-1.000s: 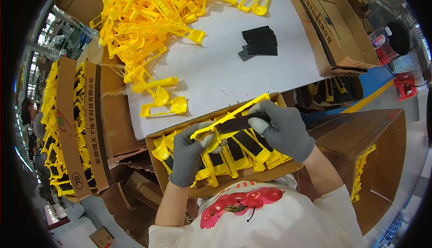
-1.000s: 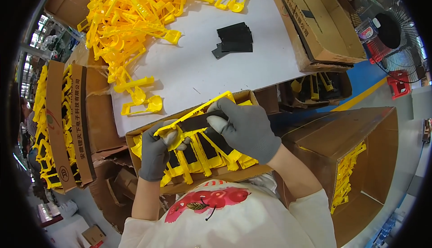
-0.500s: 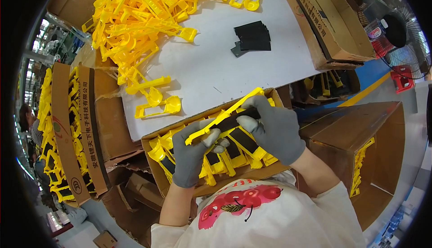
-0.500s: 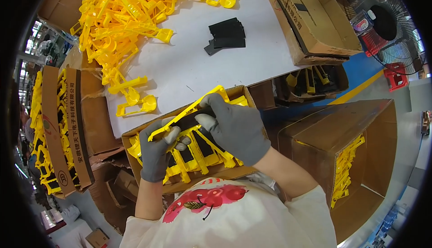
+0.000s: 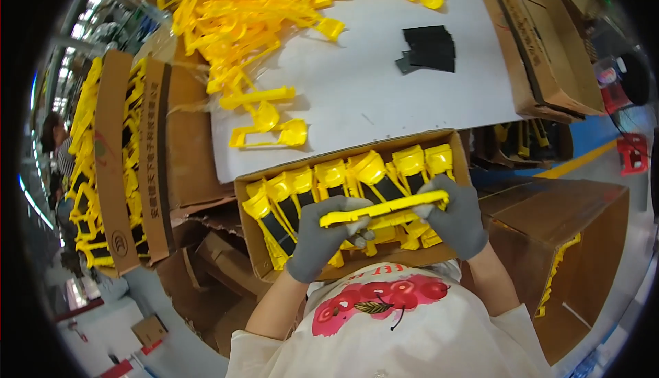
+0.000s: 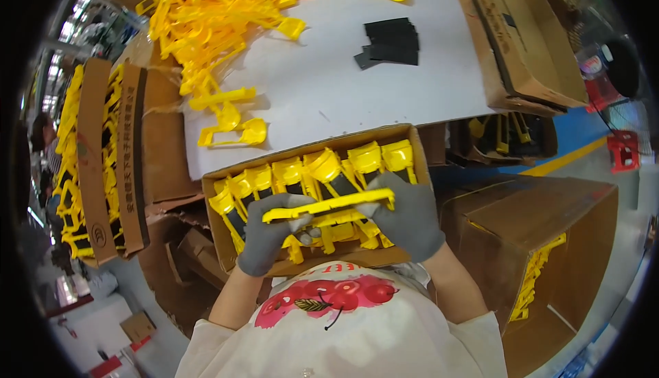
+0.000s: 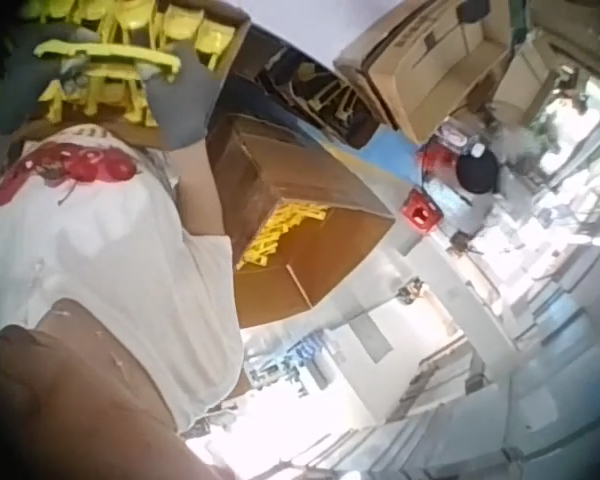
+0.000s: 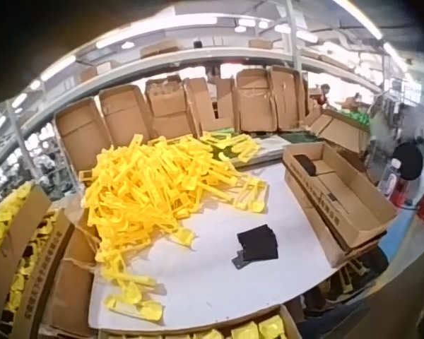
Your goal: The recorder is assembling yellow plastic light fixtures by snapping black solar panel components into the frames and placing the finished parts into a cardboard box.
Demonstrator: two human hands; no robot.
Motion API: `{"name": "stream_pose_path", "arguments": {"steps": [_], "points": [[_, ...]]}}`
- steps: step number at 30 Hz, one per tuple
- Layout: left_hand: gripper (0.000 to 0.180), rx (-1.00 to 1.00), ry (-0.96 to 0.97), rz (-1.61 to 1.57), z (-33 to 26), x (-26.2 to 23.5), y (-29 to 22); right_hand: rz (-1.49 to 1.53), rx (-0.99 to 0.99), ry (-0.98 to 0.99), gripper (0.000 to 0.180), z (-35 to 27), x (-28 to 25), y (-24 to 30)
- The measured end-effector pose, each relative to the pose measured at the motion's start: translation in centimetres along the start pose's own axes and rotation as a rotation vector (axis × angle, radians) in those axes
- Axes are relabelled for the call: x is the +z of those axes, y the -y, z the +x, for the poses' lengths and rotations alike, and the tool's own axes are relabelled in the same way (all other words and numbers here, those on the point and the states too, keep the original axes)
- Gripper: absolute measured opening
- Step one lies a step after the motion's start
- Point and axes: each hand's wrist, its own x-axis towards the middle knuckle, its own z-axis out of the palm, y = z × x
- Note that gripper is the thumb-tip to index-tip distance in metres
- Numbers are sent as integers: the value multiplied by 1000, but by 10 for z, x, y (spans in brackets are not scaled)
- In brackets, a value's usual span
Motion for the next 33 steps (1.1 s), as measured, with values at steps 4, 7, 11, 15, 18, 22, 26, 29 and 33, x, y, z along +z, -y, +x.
{"name": "stream_pose_path", "arguments": {"steps": [4, 7, 11, 15, 18, 22, 26, 29, 33], "points": [[22, -134, 118, 137, -17, -34, -16, -192, -6, 160, 28, -16, 12, -6], [20, -15, -64, 345, -35, -96, -50, 116, 228, 119, 43, -17, 8, 12], [20, -345, -66, 662, -50, -164, -87, 56, 179, 35, 45, -9, 4, 4], [29, -376, -78, 1024, -19, -168, -68, -48, 128, 76, 45, -3, 3, 5], [35, 94, -251, 1476, -3, -163, -63, -71, 112, 0, 44, 2, -6, 1], [52, 595, -229, 1581, 39, -117, -86, -211, 3, -158, 35, 38, -32, -1], [62, 767, 64, 1838, 88, -105, -83, -396, -118, -280, 25, 108, -65, -2], [57, 801, 181, 1896, 119, -108, -73, -630, -169, -340, 25, 154, -88, -22], [53, 656, 250, 1941, 120, -96, -78, -788, -142, -298, 27, 191, -92, -32]]}}
